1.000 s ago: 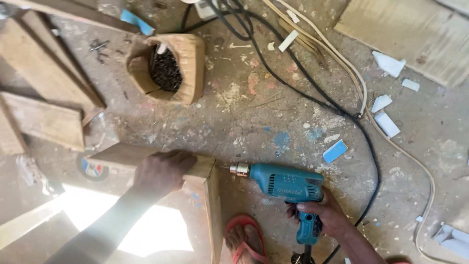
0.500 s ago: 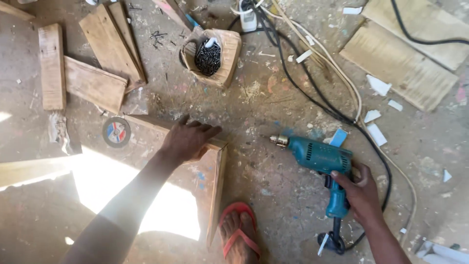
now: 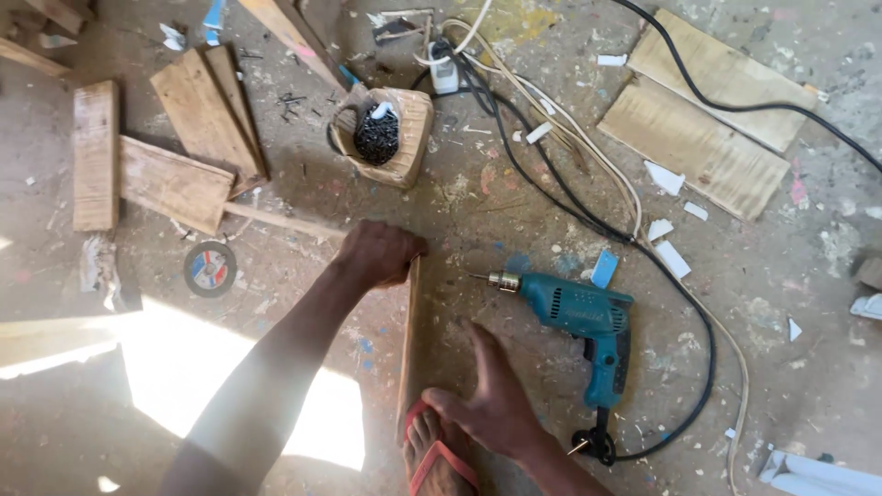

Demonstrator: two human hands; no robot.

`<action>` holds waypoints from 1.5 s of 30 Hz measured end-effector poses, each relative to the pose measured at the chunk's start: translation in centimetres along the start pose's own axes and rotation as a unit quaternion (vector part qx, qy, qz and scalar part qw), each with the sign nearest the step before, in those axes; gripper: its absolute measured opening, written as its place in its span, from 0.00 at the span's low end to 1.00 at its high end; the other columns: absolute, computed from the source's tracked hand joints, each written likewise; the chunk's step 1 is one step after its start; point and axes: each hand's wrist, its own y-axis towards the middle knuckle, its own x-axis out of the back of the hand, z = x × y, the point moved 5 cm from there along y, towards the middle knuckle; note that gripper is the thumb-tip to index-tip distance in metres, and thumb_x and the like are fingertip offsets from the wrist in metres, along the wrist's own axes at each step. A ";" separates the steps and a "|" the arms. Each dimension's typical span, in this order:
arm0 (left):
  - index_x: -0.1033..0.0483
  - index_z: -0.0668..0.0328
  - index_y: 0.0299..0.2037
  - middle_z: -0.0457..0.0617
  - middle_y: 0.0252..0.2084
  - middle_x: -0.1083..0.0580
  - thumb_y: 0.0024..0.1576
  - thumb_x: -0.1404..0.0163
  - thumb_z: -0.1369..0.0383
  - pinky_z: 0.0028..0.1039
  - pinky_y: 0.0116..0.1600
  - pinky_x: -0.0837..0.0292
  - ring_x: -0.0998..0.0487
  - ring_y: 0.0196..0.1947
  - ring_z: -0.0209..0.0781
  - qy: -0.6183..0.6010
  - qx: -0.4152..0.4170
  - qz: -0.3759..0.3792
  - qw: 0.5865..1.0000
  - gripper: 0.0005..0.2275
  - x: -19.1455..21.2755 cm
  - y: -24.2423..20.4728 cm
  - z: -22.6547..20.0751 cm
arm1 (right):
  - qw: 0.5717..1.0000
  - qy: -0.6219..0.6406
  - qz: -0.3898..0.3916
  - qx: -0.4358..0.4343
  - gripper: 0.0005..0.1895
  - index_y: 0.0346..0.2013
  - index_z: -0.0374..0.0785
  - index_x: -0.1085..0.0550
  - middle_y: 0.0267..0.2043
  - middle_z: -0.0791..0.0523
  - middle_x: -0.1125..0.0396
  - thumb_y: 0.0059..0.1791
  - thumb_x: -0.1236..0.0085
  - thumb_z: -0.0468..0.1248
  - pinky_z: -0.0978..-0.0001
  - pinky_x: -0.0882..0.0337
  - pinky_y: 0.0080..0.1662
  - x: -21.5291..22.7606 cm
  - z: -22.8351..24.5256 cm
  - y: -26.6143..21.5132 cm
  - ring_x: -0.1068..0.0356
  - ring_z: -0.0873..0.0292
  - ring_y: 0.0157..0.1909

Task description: Assembling wooden furniture components using a power drill and screws

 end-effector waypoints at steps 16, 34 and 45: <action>0.29 0.40 0.64 0.45 0.50 0.20 0.45 0.49 0.77 0.40 0.49 0.23 0.19 0.47 0.49 -0.304 0.065 -0.043 0.950 0.32 -0.1 0.1 1.5 | 0.897 -0.432 -0.054 0.070 0.16 0.51 0.43 0.32 0.34 0.51 0.27 0.50 0.46 0.43 0.51 0.27 0.29 4.6 -6.7 4.4 0.27 0.46 0.27; 0.26 0.44 0.58 0.47 0.35 0.18 0.58 0.52 0.78 0.31 0.26 0.26 0.22 0.21 0.41 -0.292 0.044 -0.058 0.954 0.19 -1.6 0.2 1.5 | 0.921 -0.380 0.084 -0.025 0.33 0.68 0.48 0.39 0.31 0.52 0.23 0.48 0.43 0.39 0.56 0.27 0.27 5.4 -6.3 5.9 0.25 0.52 0.22; 0.25 0.49 0.55 0.48 0.35 0.19 0.64 0.56 0.69 0.32 0.25 0.24 0.21 0.22 0.42 -0.292 0.054 -0.112 0.948 0.12 -2.7 0.2 0.7 | 0.908 -0.413 0.063 -0.017 0.30 0.67 0.43 0.38 0.30 0.51 0.24 0.50 0.46 0.39 0.61 0.26 0.21 4.3 -6.8 6.1 0.26 0.54 0.18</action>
